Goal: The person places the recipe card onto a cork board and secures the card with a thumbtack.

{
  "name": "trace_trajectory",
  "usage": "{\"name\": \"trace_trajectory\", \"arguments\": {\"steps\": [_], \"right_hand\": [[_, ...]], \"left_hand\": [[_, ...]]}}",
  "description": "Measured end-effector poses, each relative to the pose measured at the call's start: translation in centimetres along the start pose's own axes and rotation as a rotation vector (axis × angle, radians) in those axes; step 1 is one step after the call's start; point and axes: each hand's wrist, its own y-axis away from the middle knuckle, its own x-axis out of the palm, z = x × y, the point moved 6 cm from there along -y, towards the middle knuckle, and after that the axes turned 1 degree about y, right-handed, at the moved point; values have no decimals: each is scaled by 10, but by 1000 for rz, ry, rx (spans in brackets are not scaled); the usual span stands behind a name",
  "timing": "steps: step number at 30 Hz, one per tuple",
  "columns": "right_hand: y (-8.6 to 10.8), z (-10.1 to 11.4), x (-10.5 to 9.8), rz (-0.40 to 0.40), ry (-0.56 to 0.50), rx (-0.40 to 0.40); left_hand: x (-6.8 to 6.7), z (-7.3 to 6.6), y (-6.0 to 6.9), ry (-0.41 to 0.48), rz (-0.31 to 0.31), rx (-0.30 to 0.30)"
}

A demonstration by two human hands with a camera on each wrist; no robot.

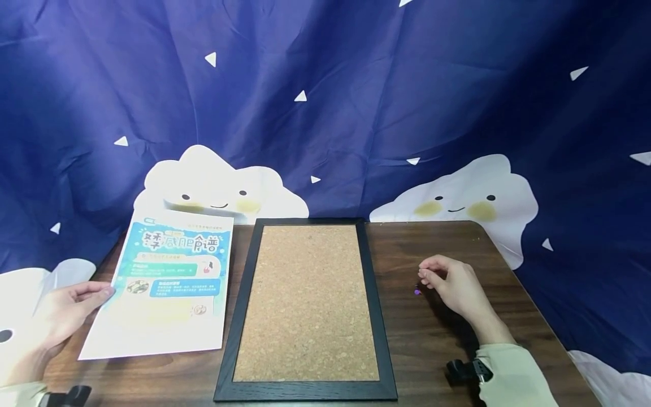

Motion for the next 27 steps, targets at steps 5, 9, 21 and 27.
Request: {"name": "trace_trajectory", "arguments": {"steps": [5, 9, 21, 27], "right_hand": [[-1, 7, -1, -9, -38, -26], [-2, 15, -3, -33, -93, -77], [-8, 28, 1, 5, -174, -39], [-11, 34, 4, -6, -216, -50]], "left_hand": [[3, -5, 2, 67, 10, -4], [11, -13, 4, 119, 29, 2], [51, -35, 0, 280, 131, 24], [70, -50, -1, 389, 178, 16]]}}
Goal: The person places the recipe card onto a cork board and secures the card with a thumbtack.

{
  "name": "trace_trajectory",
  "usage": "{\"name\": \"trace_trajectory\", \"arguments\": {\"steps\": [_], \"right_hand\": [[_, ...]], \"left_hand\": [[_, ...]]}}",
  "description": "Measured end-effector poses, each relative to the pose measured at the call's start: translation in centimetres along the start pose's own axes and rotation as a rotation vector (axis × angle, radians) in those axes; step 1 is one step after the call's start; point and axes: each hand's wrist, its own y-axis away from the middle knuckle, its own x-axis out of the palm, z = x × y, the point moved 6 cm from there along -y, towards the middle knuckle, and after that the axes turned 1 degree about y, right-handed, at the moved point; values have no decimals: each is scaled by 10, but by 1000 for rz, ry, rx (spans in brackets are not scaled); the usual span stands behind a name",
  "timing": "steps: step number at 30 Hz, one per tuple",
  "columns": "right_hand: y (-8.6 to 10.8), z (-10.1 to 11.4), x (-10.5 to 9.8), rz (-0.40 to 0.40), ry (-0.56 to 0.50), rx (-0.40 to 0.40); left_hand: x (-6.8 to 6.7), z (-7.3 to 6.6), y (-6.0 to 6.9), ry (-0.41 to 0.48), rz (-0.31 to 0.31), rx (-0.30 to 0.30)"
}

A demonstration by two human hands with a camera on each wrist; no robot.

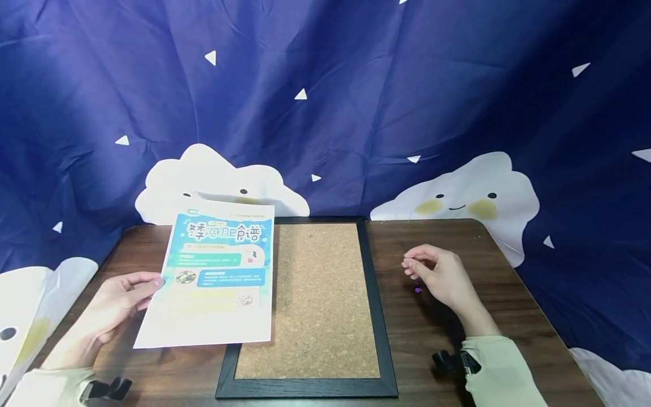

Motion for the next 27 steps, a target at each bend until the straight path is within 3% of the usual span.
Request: {"name": "trace_trajectory", "arguments": {"steps": [8, 27], "right_hand": [[-2, 5, 7, 7, -44, -18], [-10, 13, 18, 45, -117, -61]], "left_hand": [[26, -10, -3, 111, 63, 13], [78, -11, -10, 224, 156, -8]]}}
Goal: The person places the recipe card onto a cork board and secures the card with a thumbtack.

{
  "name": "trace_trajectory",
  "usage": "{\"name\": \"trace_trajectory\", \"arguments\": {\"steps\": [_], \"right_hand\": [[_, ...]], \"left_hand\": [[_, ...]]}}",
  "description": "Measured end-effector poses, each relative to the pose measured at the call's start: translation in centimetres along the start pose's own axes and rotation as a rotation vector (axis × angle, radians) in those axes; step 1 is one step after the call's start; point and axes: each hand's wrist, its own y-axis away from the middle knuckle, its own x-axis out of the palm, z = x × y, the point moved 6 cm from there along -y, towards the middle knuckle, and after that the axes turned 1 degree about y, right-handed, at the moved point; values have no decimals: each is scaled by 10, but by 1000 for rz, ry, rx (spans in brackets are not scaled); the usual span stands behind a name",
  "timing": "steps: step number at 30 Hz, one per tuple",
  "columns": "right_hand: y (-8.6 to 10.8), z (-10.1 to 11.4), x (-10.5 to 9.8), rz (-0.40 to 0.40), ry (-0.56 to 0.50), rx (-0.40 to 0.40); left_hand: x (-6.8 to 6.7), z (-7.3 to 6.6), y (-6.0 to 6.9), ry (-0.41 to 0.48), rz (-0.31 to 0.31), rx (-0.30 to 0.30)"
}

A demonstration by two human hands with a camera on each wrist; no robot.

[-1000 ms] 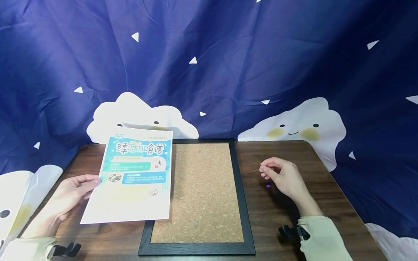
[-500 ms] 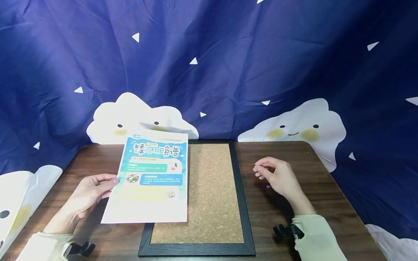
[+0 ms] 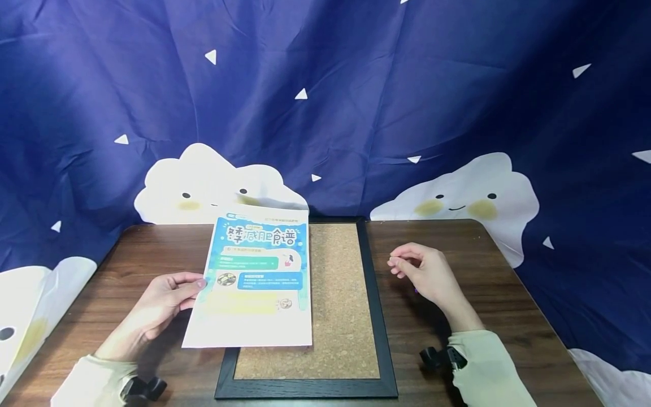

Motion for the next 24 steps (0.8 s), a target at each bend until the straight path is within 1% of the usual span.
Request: {"name": "trace_trajectory", "arguments": {"steps": [2, 7, 12, 15, 20, 24], "right_hand": [[-2, 0, 2, 1, 7, -2], [-6, 0, 8, 17, -19, -7], [-10, 0, 15, 31, -55, -44], [-13, 1, 20, 42, -68, -50], [-18, 0, 29, 74, -92, -18], [-23, -1, 38, 103, -103, 6]], "left_hand": [[4, 1, -1, 8, 13, -4], [15, 3, -4, 35, 43, -3], [28, 5, -6, 61, 80, 6], [36, 5, -7, 68, 87, 0], [47, 7, -10, 69, 99, -5], [57, 11, -13, 81, 122, -6]]}}
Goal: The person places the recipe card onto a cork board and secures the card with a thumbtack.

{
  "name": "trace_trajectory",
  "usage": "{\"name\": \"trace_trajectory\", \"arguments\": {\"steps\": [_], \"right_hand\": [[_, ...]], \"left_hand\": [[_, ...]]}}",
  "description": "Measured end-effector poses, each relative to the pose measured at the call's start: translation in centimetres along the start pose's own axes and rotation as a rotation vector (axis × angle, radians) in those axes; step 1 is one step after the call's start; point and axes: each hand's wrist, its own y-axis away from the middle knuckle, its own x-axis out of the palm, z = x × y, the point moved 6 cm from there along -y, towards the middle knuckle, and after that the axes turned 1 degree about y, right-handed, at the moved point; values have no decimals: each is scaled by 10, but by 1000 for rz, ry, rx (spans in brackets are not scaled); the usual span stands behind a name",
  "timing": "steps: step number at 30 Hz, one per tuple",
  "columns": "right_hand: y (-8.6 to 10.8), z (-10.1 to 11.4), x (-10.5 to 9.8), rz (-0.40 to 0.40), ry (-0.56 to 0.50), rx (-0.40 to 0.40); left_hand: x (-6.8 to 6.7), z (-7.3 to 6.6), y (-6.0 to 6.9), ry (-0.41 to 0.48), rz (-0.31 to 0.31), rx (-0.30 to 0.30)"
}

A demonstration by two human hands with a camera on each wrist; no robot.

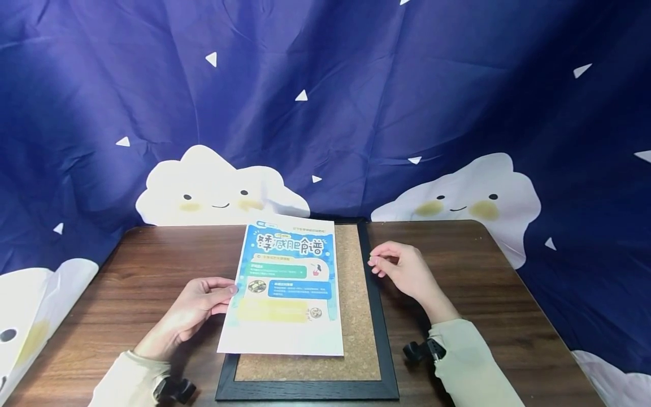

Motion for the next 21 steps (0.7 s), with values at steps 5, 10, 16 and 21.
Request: {"name": "trace_trajectory", "arguments": {"steps": [5, 10, 16, 21], "right_hand": [[-8, 3, 10, 20, -27, -2], [-16, 5, 19, 37, -50, -6], [-22, 3, 29, 65, -21, 1], [-30, 1, 38, 90, -13, 30]], "left_hand": [[11, 3, -3, 3, 18, -1], [20, 7, -6, 4, 17, -4], [30, 13, -11, 19, 34, -17], [36, 15, -13, 18, 40, -24]]}}
